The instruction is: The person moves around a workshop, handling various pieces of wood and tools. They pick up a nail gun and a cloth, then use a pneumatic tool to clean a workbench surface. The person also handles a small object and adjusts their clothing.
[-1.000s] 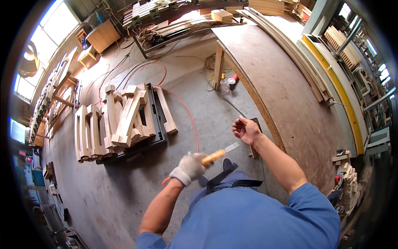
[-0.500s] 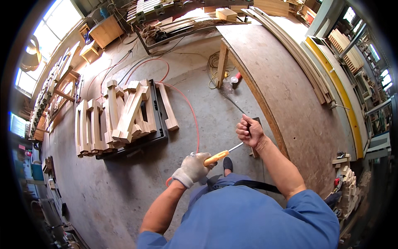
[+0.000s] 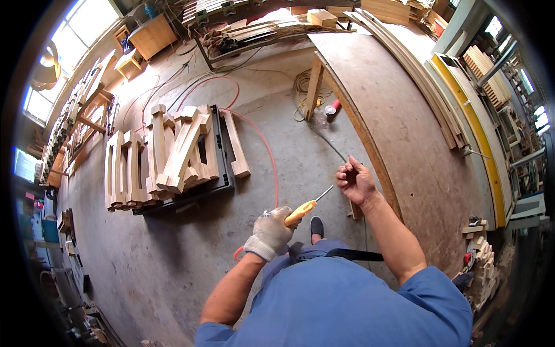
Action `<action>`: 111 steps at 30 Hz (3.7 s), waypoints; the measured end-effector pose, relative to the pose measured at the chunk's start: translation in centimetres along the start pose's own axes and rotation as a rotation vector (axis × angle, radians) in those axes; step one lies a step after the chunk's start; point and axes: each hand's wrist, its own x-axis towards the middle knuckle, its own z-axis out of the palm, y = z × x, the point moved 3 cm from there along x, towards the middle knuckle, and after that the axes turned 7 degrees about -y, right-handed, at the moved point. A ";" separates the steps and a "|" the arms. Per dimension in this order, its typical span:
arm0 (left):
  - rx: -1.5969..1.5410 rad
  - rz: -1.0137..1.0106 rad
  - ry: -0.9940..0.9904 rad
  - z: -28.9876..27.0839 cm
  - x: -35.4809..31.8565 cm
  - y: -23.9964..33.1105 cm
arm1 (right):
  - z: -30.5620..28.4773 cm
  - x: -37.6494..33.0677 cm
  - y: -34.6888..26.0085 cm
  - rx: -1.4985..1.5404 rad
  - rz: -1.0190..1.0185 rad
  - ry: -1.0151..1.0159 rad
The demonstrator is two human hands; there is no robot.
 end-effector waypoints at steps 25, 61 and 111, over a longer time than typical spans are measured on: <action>-0.034 -0.148 0.052 2.5 -0.3 0.4 | 1.7 -3.5 3.3 -0.122 -0.172 0.111; -0.048 -0.078 0.041 2.7 0.2 1.3 | 1.8 -3.1 3.0 -0.206 -0.189 0.117; 0.289 -0.314 0.109 11.6 -5.3 -10.4 | 10.1 4.0 11.0 -2.236 0.689 -0.811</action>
